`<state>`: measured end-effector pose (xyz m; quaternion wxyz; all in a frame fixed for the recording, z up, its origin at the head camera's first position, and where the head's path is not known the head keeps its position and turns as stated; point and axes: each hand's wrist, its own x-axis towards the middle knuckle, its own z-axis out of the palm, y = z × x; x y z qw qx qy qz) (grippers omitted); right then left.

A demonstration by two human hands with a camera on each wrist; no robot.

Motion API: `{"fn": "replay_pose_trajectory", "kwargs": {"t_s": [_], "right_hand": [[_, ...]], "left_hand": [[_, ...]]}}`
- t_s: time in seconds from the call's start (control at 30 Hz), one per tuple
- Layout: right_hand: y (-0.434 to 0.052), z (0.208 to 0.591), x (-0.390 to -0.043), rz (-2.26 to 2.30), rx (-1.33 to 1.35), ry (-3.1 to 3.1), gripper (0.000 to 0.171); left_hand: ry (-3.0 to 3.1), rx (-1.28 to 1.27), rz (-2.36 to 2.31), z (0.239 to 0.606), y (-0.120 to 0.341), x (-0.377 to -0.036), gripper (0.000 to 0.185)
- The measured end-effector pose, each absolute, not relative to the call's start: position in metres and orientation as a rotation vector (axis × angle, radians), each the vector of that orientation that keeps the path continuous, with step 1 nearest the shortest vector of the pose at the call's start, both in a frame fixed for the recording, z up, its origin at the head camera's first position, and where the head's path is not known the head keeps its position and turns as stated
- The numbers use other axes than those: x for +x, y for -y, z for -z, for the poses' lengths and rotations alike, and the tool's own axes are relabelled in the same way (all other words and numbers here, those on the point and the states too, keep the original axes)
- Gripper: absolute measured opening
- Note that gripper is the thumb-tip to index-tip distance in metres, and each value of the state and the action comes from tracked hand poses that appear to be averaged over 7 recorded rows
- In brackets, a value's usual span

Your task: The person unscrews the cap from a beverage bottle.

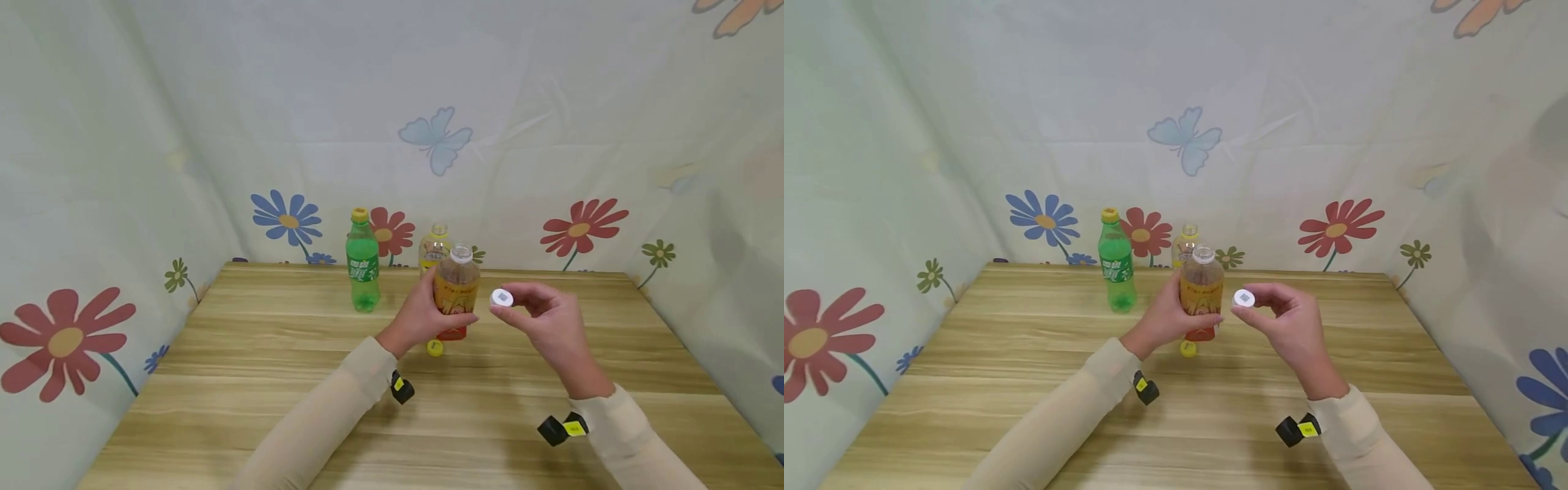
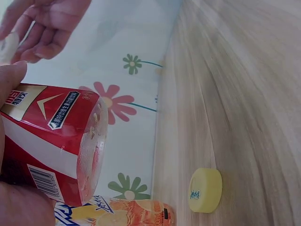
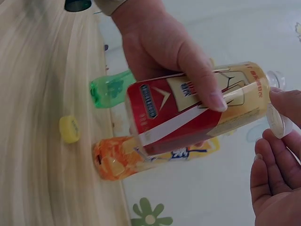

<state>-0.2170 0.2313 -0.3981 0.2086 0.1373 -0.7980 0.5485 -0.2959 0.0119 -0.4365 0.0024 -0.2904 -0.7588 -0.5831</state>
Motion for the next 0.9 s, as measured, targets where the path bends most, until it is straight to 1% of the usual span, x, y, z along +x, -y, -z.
{"fn": "replay_pose_trajectory", "kwargs": {"t_s": [0.27,0.4,0.57,0.9], "right_hand": [[-0.244,0.417,-0.220,-1.461,0.299,2.319,0.034],[-0.249,0.426,-0.222,-1.437,0.266,2.380,0.036],[-0.257,0.437,-0.226,-1.396,0.211,2.450,0.040],[-0.272,0.454,-0.230,-1.401,0.162,2.530,0.046]], "left_hand": [[2.349,-0.939,1.863,0.438,-0.018,-0.303,0.080],[2.363,-0.943,1.873,0.435,-0.022,-0.304,0.079],[2.400,-0.954,1.899,0.432,-0.031,-0.306,0.083],[2.460,-0.958,1.838,0.432,-0.054,-0.320,0.086]]}}
